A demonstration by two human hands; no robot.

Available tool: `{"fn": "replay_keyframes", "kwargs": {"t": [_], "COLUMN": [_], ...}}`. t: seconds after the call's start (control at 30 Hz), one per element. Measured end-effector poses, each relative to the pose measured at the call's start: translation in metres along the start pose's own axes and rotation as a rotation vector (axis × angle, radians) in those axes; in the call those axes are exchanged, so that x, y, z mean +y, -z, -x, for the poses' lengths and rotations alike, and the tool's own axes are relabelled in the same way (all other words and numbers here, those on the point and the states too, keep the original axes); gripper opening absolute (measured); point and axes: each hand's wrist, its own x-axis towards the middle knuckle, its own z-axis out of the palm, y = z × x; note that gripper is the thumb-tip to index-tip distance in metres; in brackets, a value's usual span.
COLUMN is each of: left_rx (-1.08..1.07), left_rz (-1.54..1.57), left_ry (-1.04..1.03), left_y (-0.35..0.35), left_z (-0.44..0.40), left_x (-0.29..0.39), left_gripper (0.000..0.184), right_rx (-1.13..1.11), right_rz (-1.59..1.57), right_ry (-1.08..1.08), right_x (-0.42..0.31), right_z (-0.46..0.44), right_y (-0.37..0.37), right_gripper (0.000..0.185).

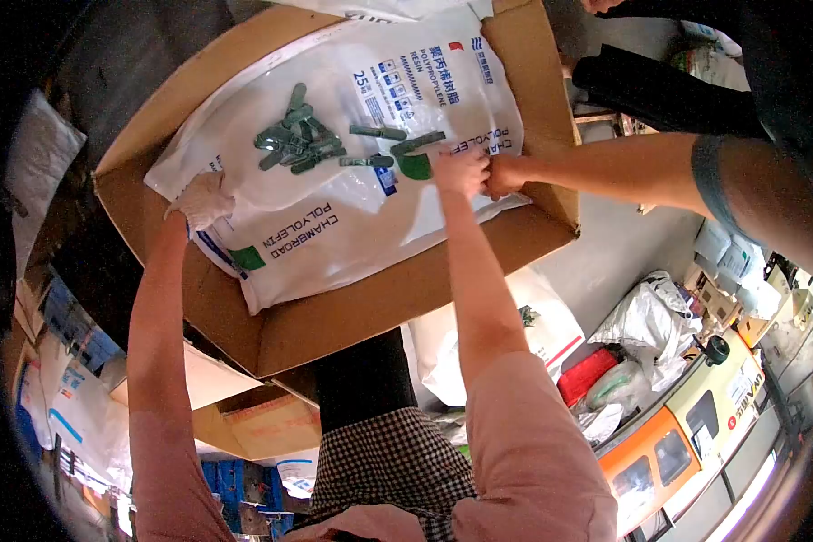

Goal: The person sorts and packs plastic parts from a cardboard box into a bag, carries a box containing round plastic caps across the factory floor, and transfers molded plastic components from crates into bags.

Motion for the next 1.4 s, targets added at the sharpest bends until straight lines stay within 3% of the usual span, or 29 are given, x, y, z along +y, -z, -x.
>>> {"fn": "replay_keyframes", "kwargs": {"t": [0.1,0.13,0.3,0.43,0.5,0.53,0.6,0.63,0.7,0.77,0.83,0.87,0.93,1.03,1.1,1.17,1.27,1.33,1.4], "left_rx": [-0.036,-0.026,-0.009,-0.02,-0.021,-0.029,-0.005,0.022,-0.028,-0.082,0.045,0.048,0.006,0.076,0.076,0.073,0.064,0.02,0.067], "left_rz": [-0.02,0.027,-0.005,0.061,0.041,0.02,0.04,0.058,0.128,0.202,0.189,0.188,0.41,0.408,0.436,0.457,0.536,0.702,0.65], "left_ry": [-0.015,-0.032,-0.025,-0.085,-0.076,-0.074,-0.078,-0.078,-0.073,-0.066,-0.136,-0.137,-0.112,-0.117,-0.098,-0.088,-0.025,-0.037,-0.032], "left_y": [-0.006,-0.009,-0.011,-0.022,-0.033,-0.038,-0.048,-0.054,-0.064,-0.082,-0.098,-0.096,-0.095,-0.104,-0.098,-0.087,-0.062,-0.047,-0.022], "left_z": [0.007,0.011,0.016,0.01,0.007,0.005,0.007,0.006,0.005,0.002,-0.002,0.001,0.009,0.008,0.014,0.034,0.071,0.104,0.14], "left_x": [0.004,0.011,0.027,0.02,0.021,0.022,0.022,0.021,0.014,0.007,0.003,0.004,0.003,-0.001,0.003,0.014,0.036,0.051,0.072], "left_gripper": [0.036,0.037,0.039,0.036,0.035,0.033,0.031,0.03,0.03,0.03,0.032,0.032,0.032,0.034,0.035,0.036,0.034,0.033,0.035], "right_rx": [-0.291,-0.309,-0.33,-0.223,-0.276,-0.276,-0.401,-0.398,-0.477,-0.411,-0.199,-0.196,-0.634,-0.618,-0.552,-0.569,-0.356,-0.371,-0.362], "right_rz": [0.026,0.017,-0.073,-0.217,-0.107,-0.106,-0.422,-0.423,-0.626,-0.637,-0.451,-0.453,-0.035,-0.039,-0.09,0.053,-0.148,-0.215,-0.254], "right_ry": [-0.165,-0.178,-0.348,-0.169,0.176,0.176,0.211,0.211,0.367,0.382,0.126,0.128,0.167,0.304,0.241,0.33,0.448,0.486,0.56], "right_x": [0.015,0.005,-0.033,-0.05,-0.062,-0.074,-0.096,-0.1,-0.108,-0.093,-0.054,-0.04,-0.023,-0.039,-0.046,-0.056,-0.098,-0.119,-0.142], "right_z": [0.009,0.014,0.017,0.035,0.053,0.062,0.076,0.077,0.079,0.068,0.052,0.055,0.069,0.096,0.089,0.087,0.079,0.072,0.066], "right_y": [-0.016,-0.018,-0.02,-0.034,-0.047,-0.041,-0.022,-0.015,0.001,0.015,0.014,0.009,0.004,0.006,-0.007,0.007,0.083,0.124,0.17], "right_gripper": [0.065,0.072,0.072,0.072,0.071,0.071,0.067,0.067,0.065,0.062,0.062,0.062,0.059,0.058,0.054,0.054,0.053,0.054,0.055]}}
